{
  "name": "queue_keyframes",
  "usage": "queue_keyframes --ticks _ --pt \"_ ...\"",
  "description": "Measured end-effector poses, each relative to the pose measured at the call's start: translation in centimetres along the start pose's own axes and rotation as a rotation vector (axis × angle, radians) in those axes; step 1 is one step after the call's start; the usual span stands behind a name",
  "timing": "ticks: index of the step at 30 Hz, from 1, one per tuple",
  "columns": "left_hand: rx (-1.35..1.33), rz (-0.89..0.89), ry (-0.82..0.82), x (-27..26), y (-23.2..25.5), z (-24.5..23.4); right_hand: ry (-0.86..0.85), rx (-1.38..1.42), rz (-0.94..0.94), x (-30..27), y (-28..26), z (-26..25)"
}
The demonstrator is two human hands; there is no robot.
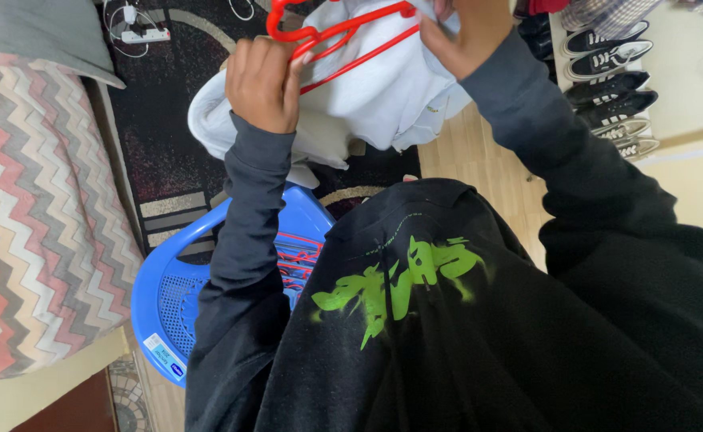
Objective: The person hangs a light gray hoodie on a red hanger and places it in a closet. They then pick up a blue hanger, hang a gray jacket on it, and place it in the closet. Finally, they adjust the hanging clothes to organize them.
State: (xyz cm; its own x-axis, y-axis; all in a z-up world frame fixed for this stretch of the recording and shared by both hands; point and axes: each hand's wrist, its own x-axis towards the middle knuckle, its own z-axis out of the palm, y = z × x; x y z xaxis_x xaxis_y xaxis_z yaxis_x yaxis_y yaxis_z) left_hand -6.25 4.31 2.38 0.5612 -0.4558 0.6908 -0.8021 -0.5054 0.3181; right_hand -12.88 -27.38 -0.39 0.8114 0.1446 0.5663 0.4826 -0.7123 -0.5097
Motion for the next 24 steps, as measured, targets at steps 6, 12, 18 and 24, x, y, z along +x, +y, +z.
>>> queue_keyframes --ticks 6,12,18,24 --pt "-0.007 -0.005 0.046 0.4 -0.2 -0.8 -0.027 -0.118 -0.059 -1.9 1.2 -1.1" --pt "-0.074 -0.023 0.046 1.2 0.3 -1.0 -0.16 -0.412 -0.101 -2.0 2.7 -1.3" --pt "-0.127 0.071 0.023 2.7 0.6 -0.2 -0.018 -0.597 -0.106 -4.0 3.6 -1.9" --pt "-0.188 0.136 -0.044 4.1 1.7 0.1 0.066 -0.597 -0.089 -5.1 3.3 -5.9"
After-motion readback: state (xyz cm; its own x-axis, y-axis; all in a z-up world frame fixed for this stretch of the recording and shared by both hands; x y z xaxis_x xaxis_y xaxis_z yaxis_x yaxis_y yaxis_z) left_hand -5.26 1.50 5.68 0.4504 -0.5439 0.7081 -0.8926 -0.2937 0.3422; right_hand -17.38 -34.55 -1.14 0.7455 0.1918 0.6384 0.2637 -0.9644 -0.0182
